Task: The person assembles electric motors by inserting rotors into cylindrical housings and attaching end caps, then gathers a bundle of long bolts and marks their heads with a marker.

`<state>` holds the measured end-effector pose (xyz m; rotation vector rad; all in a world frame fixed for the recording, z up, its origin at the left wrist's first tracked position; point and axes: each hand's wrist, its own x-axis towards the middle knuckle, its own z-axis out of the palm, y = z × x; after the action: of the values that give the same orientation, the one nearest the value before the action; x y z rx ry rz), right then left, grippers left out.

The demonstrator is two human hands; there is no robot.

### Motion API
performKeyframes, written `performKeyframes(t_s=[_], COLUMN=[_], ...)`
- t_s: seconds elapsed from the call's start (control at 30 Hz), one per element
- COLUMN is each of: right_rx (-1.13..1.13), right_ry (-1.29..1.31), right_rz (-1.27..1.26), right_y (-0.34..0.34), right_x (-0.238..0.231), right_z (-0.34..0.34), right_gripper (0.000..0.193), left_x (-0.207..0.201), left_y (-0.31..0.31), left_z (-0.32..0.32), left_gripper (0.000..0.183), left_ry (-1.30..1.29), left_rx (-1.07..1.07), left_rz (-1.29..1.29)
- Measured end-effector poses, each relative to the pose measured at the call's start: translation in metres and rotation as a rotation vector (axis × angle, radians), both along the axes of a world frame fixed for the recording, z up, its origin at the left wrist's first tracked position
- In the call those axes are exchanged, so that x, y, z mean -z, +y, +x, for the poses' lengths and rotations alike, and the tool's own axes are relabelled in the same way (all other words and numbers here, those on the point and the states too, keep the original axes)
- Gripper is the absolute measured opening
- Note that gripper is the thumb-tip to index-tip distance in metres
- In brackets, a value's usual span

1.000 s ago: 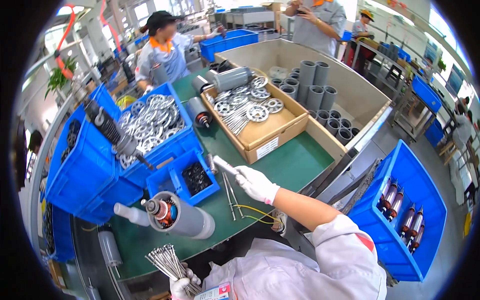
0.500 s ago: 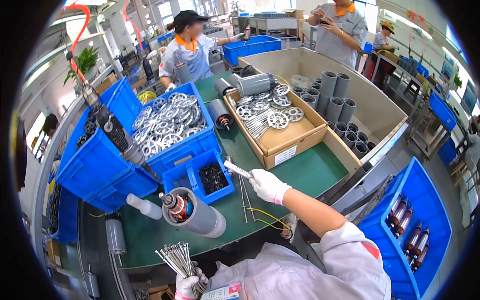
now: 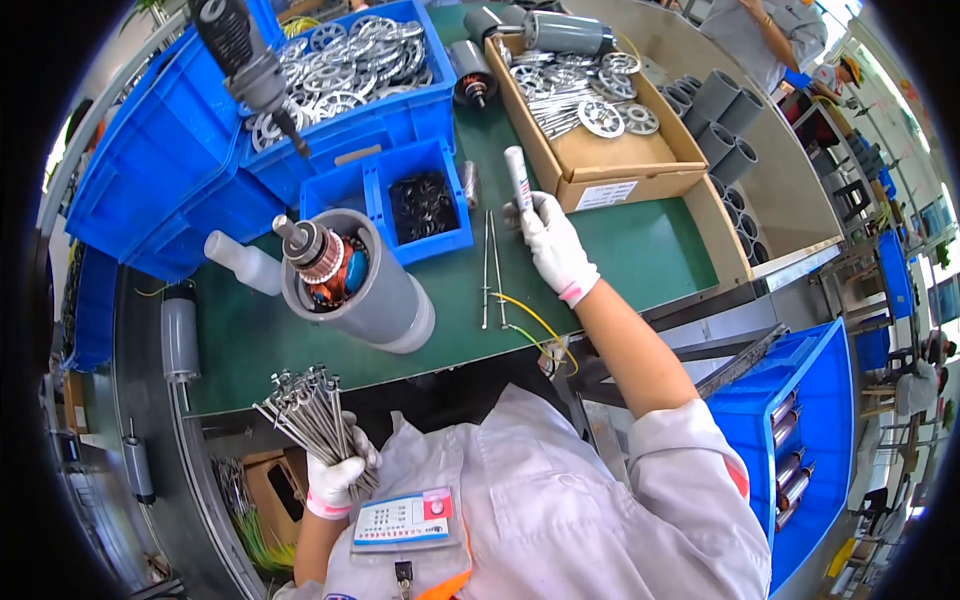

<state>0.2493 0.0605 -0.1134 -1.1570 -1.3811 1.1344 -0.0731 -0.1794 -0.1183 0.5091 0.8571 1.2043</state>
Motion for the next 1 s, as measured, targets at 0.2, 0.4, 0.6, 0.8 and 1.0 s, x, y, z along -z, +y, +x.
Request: performKeyframes(t_s=[0.2, 0.4, 0.6, 0.8, 1.0], right_rx=[0.114, -0.102, -0.533, -0.594, -0.567], right_ry=[0.19, 0.375, 0.084, 0.103, 0.039], right_rz=[0.188, 0.476, 0.355, 0.353, 0.352], right_y=[-0.009, -0.081, -0.135, -0.135, -0.137], right_x=[-0.047, -0.117, -0.122, -0.118, -0.116], right_z=[0.001, -0.027, -0.041, -0.056, -0.063], right_gripper=[0.024, 0.033, 0.014, 0.014, 0.016], left_x=[-0.017, -0.015, -0.013, -0.008, -0.003], left_y=[0.001, -0.006, 0.012, -0.008, -0.003], left_z=[0.014, 0.022, 0.039, 0.03, 0.032], left_gripper=[0.054, 0.044, 0.044, 0.044, 0.045], left_ry=[0.264, 0.4, 0.489, 0.59, 0.684], left_rx=[0.118, 0.264, 0.394, 0.478, 0.547], left_rz=[0.095, 0.139, 0.225, 0.348, 0.481])
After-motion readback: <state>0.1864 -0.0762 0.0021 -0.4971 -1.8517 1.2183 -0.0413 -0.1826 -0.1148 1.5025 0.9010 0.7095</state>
